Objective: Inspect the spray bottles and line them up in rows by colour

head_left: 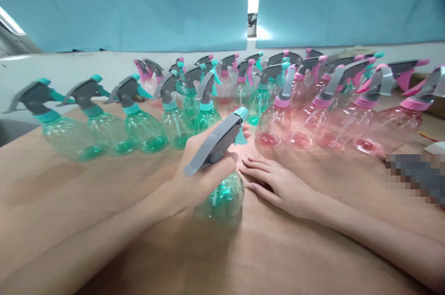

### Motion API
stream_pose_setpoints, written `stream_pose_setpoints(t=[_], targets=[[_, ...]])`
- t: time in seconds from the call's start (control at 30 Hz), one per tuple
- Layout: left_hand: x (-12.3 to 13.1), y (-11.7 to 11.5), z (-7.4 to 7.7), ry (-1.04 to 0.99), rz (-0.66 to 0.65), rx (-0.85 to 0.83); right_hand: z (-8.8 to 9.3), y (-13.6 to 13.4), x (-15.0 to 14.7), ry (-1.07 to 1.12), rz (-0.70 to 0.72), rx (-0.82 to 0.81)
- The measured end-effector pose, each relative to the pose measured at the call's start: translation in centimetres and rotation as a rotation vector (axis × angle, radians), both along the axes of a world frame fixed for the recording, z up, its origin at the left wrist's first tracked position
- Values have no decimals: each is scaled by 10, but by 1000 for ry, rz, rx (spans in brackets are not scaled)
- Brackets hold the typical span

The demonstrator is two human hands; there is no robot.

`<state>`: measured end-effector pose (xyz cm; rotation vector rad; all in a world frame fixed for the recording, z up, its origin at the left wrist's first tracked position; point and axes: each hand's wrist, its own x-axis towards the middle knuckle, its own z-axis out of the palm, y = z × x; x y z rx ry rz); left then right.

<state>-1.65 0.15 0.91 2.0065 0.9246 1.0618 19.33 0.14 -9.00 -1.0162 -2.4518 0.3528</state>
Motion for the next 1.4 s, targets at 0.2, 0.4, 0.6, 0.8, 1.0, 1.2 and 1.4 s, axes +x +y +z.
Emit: stream_pose_setpoints(t=[0.2, 0.4, 0.6, 0.8, 1.0, 1.2, 1.4], targets=[[0, -1, 0, 13, 1, -20, -1, 1, 1, 8, 7, 0], [-1, -1, -1, -13, -9, -40, -1, 2, 1, -44, 8, 11], [-1, 0, -3, -26, -20, -51, -1, 1, 1, -61, 11, 17], [0, -1, 0, -30, -17, -48, 1, 1, 1, -57, 2, 18], [0, -2, 1, -26, -11, -42, -1, 1, 0, -47, 5, 14], [-1, -3, 0, 20, 19, -46, -2, 1, 0, -28, 2, 16], [-1, -2, 0, 41, 37, -13, -1, 1, 0, -40, 3, 21]])
